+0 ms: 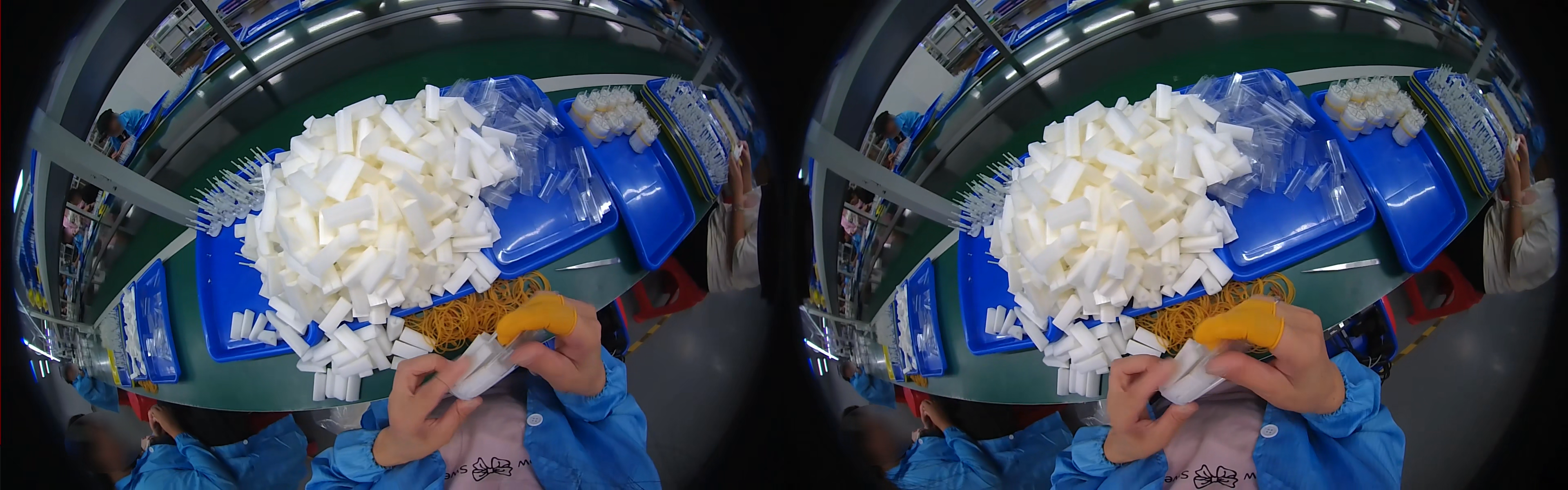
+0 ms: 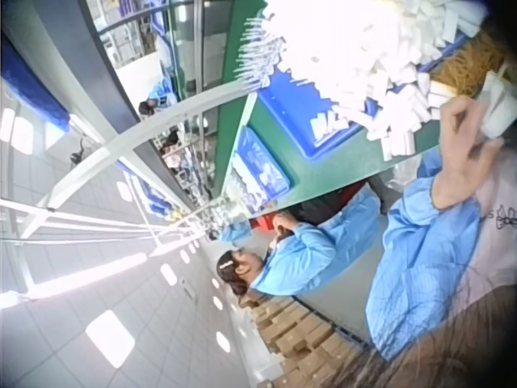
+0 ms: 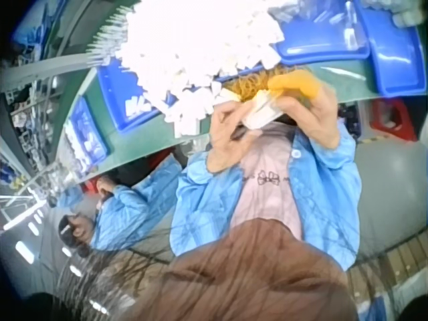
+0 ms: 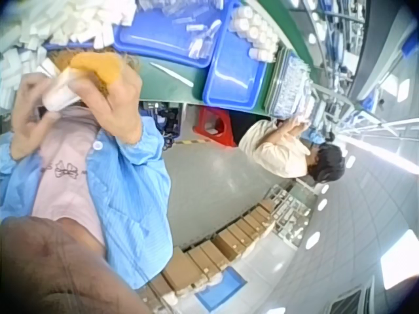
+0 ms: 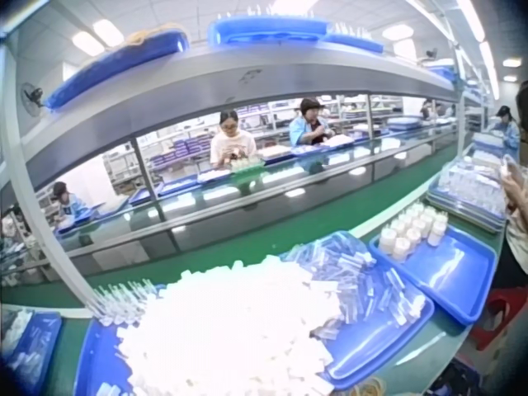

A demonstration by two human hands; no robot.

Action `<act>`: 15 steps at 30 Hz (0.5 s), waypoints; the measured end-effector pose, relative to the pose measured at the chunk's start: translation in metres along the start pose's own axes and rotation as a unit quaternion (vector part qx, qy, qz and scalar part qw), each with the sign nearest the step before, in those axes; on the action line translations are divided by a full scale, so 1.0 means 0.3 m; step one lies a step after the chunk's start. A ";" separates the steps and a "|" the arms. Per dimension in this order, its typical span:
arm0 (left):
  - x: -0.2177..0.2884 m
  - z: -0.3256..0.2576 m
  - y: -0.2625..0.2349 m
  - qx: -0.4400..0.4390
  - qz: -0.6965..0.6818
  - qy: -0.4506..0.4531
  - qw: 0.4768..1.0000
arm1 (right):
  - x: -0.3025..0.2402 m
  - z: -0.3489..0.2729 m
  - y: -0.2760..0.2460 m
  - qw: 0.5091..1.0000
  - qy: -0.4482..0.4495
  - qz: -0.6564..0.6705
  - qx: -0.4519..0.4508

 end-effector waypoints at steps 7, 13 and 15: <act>-0.055 0.001 -0.054 0.105 -0.102 0.018 0.989 | 0.033 0.017 -0.041 0.999 -0.034 -0.017 0.018; -0.102 -0.007 -0.050 0.065 -0.313 -0.039 0.947 | 0.065 -0.023 -0.020 0.996 0.033 0.035 0.070; -0.087 0.004 -0.044 0.103 -0.400 -0.109 0.904 | 0.070 -0.051 -0.006 0.996 0.014 0.035 0.086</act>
Point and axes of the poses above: each hand's wrist, its own z-axis towards the middle knuckle, its own y-axis out of the palm, x = y × z, the point moved 4 cm from there along z, towards the middle knuckle, and after that the axes turned 15 degrees about -z, right-handed, at the moved point
